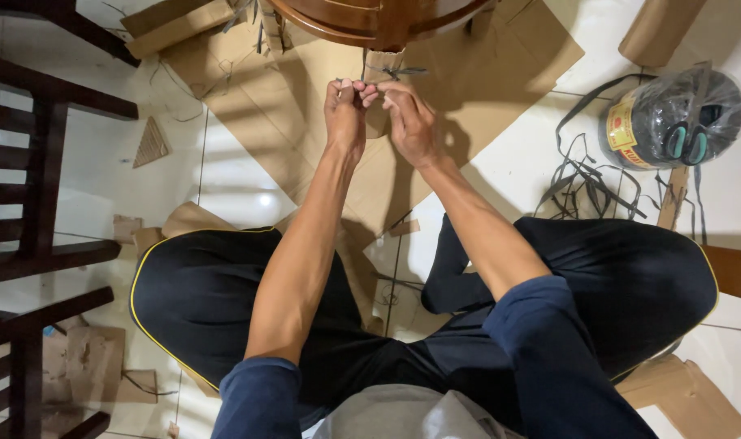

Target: Wrapping a wooden chair leg with cardboard and securing it with wire ties

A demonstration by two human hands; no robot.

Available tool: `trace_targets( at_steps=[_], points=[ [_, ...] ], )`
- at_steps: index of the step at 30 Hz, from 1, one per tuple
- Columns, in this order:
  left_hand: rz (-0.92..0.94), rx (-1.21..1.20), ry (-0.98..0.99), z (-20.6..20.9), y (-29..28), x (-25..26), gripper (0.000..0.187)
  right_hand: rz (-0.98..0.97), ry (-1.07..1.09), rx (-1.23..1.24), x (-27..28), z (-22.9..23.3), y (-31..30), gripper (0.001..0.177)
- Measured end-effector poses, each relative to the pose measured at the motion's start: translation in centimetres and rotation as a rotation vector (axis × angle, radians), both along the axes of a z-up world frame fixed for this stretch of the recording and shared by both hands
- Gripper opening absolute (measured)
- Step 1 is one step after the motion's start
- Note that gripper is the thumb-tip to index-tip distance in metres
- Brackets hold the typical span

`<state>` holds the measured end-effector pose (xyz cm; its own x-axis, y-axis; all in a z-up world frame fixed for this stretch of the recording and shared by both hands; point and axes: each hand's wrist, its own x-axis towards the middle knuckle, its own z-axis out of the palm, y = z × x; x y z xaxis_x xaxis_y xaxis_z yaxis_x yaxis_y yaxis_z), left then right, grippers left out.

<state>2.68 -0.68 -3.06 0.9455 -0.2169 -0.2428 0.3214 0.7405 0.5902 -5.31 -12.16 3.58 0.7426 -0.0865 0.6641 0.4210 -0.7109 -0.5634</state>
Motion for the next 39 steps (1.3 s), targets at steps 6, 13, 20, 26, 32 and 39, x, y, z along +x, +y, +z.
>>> trace_targets(
  at_steps=[6,13,20,26,32,39],
  points=[
    [0.018,0.032,-0.063,0.0,0.1,-0.4,0.011,-0.031,0.109,0.154,0.7,0.0,0.9,0.008],
    [0.205,0.491,-0.387,4.9,-0.1,-6.0,0.017,-0.111,0.137,0.087,1.2,-1.1,0.9,0.014],
    [0.290,1.074,-0.676,9.5,-0.3,-8.1,0.014,-0.058,0.113,0.047,1.1,-1.2,0.6,0.025],
    [0.298,1.120,-0.773,10.2,-0.6,-7.3,0.012,-0.078,0.177,0.010,1.0,-1.7,0.4,0.032],
    [0.110,0.800,-0.096,6.0,-0.9,-5.1,0.029,-0.030,0.226,0.133,1.0,-1.8,0.5,0.030],
    [-0.013,0.609,-0.019,5.7,0.2,-4.0,0.011,-0.037,0.112,0.198,0.5,1.3,1.3,0.015]
  ],
)
